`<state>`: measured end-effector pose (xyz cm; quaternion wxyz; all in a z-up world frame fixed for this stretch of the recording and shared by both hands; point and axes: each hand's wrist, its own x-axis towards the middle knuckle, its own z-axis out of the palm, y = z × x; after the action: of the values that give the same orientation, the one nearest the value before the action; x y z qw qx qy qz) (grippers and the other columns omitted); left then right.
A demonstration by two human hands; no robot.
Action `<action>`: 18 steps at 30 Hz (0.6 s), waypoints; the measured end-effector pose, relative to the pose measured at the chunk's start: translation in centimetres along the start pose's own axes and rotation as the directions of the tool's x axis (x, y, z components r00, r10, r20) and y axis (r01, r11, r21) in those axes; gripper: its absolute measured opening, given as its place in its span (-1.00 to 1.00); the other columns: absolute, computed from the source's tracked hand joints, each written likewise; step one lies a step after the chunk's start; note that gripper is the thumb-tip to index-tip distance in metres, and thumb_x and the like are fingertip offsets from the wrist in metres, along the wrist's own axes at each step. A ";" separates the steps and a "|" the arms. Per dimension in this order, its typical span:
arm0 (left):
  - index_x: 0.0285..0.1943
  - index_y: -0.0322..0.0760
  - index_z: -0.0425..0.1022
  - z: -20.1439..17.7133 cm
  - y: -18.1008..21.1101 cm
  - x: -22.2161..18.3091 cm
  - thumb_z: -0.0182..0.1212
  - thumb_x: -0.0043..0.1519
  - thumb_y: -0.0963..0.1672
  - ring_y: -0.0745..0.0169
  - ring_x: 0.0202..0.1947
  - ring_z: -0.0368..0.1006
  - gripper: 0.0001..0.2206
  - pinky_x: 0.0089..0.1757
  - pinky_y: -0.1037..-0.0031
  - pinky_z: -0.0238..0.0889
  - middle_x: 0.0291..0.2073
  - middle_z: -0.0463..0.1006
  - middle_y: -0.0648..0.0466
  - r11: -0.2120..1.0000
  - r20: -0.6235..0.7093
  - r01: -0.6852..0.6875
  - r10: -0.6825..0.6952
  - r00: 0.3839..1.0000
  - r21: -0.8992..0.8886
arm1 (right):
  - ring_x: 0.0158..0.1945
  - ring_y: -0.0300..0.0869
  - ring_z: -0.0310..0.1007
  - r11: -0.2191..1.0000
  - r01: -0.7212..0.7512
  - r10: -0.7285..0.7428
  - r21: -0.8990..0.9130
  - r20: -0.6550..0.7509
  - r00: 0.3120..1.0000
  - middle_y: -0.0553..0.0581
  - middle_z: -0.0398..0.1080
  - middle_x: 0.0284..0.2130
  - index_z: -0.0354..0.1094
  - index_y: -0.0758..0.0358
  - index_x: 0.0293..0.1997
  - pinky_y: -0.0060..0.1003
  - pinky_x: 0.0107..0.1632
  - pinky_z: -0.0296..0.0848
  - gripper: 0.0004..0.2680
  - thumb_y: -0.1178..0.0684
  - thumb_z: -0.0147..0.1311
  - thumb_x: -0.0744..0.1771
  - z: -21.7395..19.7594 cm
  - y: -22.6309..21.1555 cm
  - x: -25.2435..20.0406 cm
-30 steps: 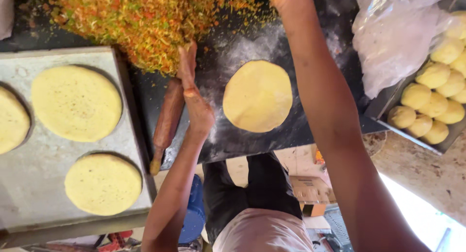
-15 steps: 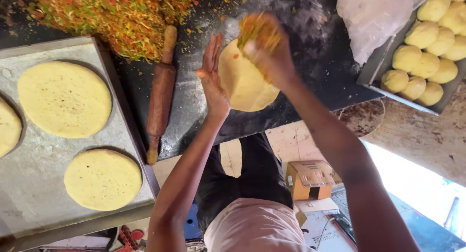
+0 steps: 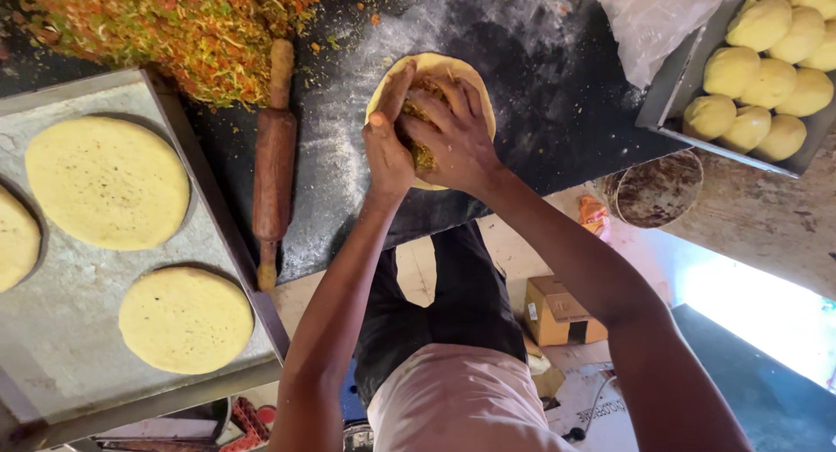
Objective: The person flattens a piece of dough by hand and with a rolling pin, places a portion of vegetable filling in the center, folds the dough over the filling to enclose it, and rolls it into a ball.
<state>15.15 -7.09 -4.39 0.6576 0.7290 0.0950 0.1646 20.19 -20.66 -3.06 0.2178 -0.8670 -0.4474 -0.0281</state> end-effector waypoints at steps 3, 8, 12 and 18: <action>0.41 -0.48 0.36 -0.1 0.1 -0.2 -0.59 0.51 0.18 -0.22 0.43 0.36 -0.23 0.39 0.24 0.12 0.35 0.45 -0.25 0.999 0.016 -0.007 0.008 1.000 -0.047 | 0.42 0.31 -0.01 0.993 -0.041 0.029 0.110 0.105 0.994 0.25 0.21 0.31 0.43 0.07 0.13 0.38 0.39 -0.08 -0.58 -0.10 0.35 0.18 -1.3 0.4 -0.2; 0.40 -0.51 0.36 0.4 -1.2 -0.4 -0.58 0.50 0.13 -0.21 0.39 0.38 -0.28 0.36 0.27 0.15 0.32 0.47 -0.26 0.998 0.004 -0.009 0.009 1.000 -0.056 | 0.53 0.16 0.09 0.863 -0.083 0.089 0.498 0.012 0.996 0.26 0.23 0.38 0.27 0.20 0.37 0.29 0.54 -0.10 -0.57 -0.04 0.18 0.34 -2.9 1.4 -0.7; 0.26 -0.43 0.50 1.4 -1.9 -0.4 -0.62 0.51 0.04 -0.12 0.22 0.51 -0.33 0.42 0.29 0.26 -0.02 0.57 -0.22 0.953 0.033 0.091 -0.105 0.994 0.288 | 0.49 0.11 0.17 0.865 -0.268 0.308 0.424 -0.025 0.951 0.32 0.25 0.38 0.23 0.32 0.40 -0.01 0.55 0.12 -0.68 0.09 -0.10 0.45 -0.9 1.5 -0.8; 0.43 -0.50 0.29 1.1 -2.3 -0.6 -0.43 0.53 -0.02 -0.23 0.52 0.13 -0.48 0.49 0.16 -0.17 0.45 0.28 -0.28 0.899 0.089 -0.158 0.133 0.987 0.409 | 0.50 0.13 0.15 0.901 -0.173 0.214 0.398 -0.062 0.975 0.32 0.22 0.41 0.18 0.36 0.44 0.03 0.54 0.06 -0.66 0.08 -0.20 0.46 2.2 2.4 -2.2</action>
<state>15.19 -8.05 -6.78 0.4761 0.8616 0.0536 0.1679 20.41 -22.65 -6.44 0.4109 -0.8436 -0.3437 0.0382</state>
